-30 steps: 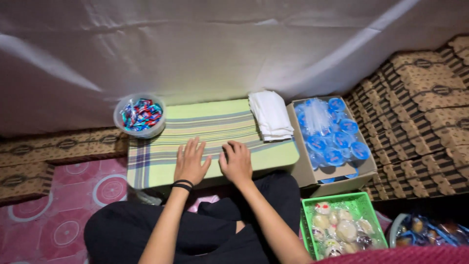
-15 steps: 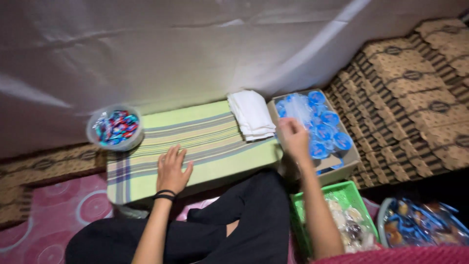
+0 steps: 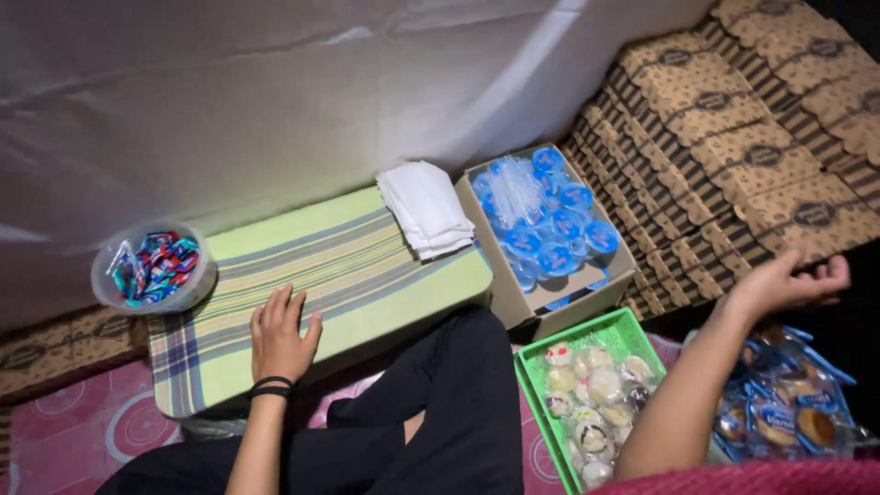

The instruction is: Assembling snack boxes by placing a small water cup, candies, a snack packet, and a bun inside a cardboard box and then closing it.

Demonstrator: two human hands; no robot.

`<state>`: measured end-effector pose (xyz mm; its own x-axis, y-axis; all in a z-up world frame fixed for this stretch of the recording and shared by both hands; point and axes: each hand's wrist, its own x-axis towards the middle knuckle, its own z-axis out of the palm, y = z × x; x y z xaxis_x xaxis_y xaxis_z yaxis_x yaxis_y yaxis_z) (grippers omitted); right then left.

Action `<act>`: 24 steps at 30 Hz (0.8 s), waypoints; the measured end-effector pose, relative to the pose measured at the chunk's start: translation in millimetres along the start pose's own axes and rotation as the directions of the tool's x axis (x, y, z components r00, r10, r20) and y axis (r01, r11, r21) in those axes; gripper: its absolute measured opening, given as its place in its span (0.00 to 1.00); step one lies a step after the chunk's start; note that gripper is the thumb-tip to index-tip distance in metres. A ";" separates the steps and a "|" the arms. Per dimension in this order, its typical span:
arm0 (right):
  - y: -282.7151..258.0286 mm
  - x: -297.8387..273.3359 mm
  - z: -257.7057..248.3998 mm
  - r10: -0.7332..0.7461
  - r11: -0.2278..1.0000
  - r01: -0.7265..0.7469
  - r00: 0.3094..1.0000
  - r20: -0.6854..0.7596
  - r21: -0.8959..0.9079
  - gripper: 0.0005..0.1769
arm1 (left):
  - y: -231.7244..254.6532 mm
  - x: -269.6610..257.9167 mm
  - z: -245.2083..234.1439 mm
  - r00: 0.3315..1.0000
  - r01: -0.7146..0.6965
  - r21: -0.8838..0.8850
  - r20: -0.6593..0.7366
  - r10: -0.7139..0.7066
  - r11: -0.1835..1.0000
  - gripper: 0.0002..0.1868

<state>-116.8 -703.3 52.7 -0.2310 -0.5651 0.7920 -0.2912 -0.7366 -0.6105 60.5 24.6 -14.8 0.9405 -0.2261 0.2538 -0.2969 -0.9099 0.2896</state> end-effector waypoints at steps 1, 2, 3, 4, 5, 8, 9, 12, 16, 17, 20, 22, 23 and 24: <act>7.9 -2.2 1.9 0.002 1.000 -0.002 1.000 -0.005 -0.008 0.20 | 0.1 0.0 0.2 1.000 -0.009 0.000 0.004 0.009 1.000 0.29; 15.5 -4.1 3.9 0.215 0.956 -0.232 0.970 0.112 0.177 0.21 | 0.1 -0.5 0.1 1.000 -0.013 0.001 -0.010 0.013 1.000 0.28; 22.7 -6.3 5.6 0.383 0.828 -0.457 0.885 0.266 0.325 0.24 | -0.3 -1.1 -0.2 1.000 -0.017 0.001 -0.023 0.017 1.000 0.28; 6.7 -5.2 2.5 0.384 0.829 -0.456 0.885 0.262 0.325 0.24 | -0.1 -1.4 0.6 1.000 -0.021 0.000 -0.023 0.021 1.000 0.28; -9.6 -4.3 -0.7 0.491 0.834 -0.532 0.837 0.242 0.148 0.29 | -0.3 -1.6 1.3 0.999 -0.026 0.000 -0.030 0.026 1.000 0.28; -29.7 -5.9 -1.2 0.533 0.836 -0.549 0.819 0.213 0.015 0.29 | -0.5 -2.5 -1.0 0.999 -0.026 -0.003 -0.032 0.026 1.000 0.27; -30.9 -6.5 -0.6 0.474 0.866 -0.496 0.853 0.219 0.059 0.24 | 0.2 -2.6 -1.6 0.999 -0.023 -0.008 -0.024 0.023 1.000 0.27; -29.8 -5.1 1.7 0.401 0.903 -0.420 0.901 0.167 0.095 0.24 | -0.1 -2.7 -1.1 1.000 -0.002 -0.006 0.010 0.002 1.000 0.28; -12.3 -6.8 11.9 0.359 0.933 -0.357 0.930 0.076 -0.040 0.17 | 0.0 -2.4 -0.7 0.999 -0.011 0.001 0.031 0.011 1.000 0.28; -1.0 -9.2 16.9 0.240 0.964 -0.247 0.967 0.082 0.100 0.23 | 0.0 -3.1 0.1 1.000 -0.022 -0.003 0.009 0.022 1.000 0.28; 20.1 -14.4 23.0 0.355 0.922 -0.366 0.929 0.103 0.124 0.42 | -1.7 -3.3 3.7 0.999 -0.049 0.006 -0.023 0.049 0.999 0.28; 21.8 -13.6 24.4 0.574 0.815 -0.579 0.812 0.108 0.014 0.54 | -1.1 -3.2 3.3 0.997 -0.062 0.019 -0.038 0.063 0.998 0.28; 18.7 -11.5 24.5 0.681 0.704 -0.704 0.708 0.189 0.099 0.58 | 0.0 -3.1 1.5 0.998 -0.058 0.007 -0.032 0.058 0.998 0.28; 15.3 -8.8 26.3 0.756 0.565 -0.807 0.590 0.283 0.172 0.63 | 1.5 -3.3 0.2 0.998 -0.051 -0.006 -0.028 0.051 0.999 0.28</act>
<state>-94.7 -719.3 36.5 -0.0936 -0.9956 0.0068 0.1815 -0.0238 -0.9831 56.9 23.9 -15.4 0.9189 -0.2625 0.2943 -0.3459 -0.8950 0.2816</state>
